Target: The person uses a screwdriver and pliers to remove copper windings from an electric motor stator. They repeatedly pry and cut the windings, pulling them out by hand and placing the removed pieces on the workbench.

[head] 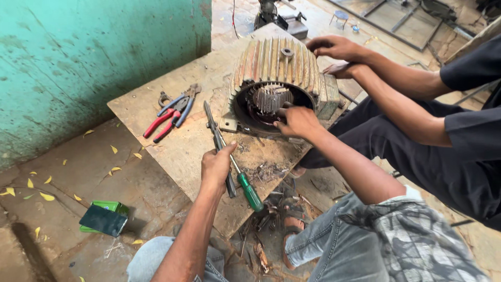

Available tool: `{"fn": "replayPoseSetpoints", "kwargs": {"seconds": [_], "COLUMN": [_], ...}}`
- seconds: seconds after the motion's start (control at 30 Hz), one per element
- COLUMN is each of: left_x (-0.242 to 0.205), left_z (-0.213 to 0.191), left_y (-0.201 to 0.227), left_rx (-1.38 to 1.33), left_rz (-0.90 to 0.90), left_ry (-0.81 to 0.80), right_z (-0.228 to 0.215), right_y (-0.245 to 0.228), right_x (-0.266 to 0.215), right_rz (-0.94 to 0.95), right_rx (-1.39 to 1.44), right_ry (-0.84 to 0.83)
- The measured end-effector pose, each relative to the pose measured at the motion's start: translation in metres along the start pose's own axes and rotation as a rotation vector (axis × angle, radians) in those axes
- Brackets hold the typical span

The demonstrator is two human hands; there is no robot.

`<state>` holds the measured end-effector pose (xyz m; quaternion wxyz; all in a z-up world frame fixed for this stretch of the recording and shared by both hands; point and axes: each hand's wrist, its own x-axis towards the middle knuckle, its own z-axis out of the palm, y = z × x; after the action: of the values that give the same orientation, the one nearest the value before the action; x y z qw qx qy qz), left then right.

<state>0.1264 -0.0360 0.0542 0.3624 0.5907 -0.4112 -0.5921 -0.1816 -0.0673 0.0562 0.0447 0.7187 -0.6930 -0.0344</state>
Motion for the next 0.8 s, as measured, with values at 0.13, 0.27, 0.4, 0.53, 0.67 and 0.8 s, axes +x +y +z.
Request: {"fn": "replayPoseSetpoints", "kwargs": {"seconds": [0.13, 0.27, 0.4, 0.53, 0.67, 0.8], "left_x": [-0.004, -0.009, -0.009, -0.008, -0.010, -0.013], "left_z": [-0.003, -0.019, -0.018, -0.015, -0.018, -0.022], "left_y": [-0.005, -0.001, -0.005, -0.003, 0.002, 0.005], "left_rx": [0.018, -0.099, -0.282, -0.293, -0.310, -0.392], "left_rz": [-0.098, -0.069, -0.066, -0.025, -0.079, -0.094], "left_ry": [-0.050, -0.043, -0.081, -0.086, -0.078, -0.133], "right_z": [-0.010, -0.024, -0.024, -0.014, -0.006, 0.004], "right_y": [0.000, -0.017, -0.034, -0.040, -0.045, -0.048], "right_x": [-0.052, -0.050, -0.015, 0.023, 0.033, 0.027], "right_rz": [-0.255, -0.174, 0.002, 0.026, -0.051, -0.096], "right_rx": [-0.095, -0.117, -0.099, -0.130, -0.101, -0.098], "right_ry": [0.183, 0.200, 0.200, 0.006, -0.055, -0.048]}}
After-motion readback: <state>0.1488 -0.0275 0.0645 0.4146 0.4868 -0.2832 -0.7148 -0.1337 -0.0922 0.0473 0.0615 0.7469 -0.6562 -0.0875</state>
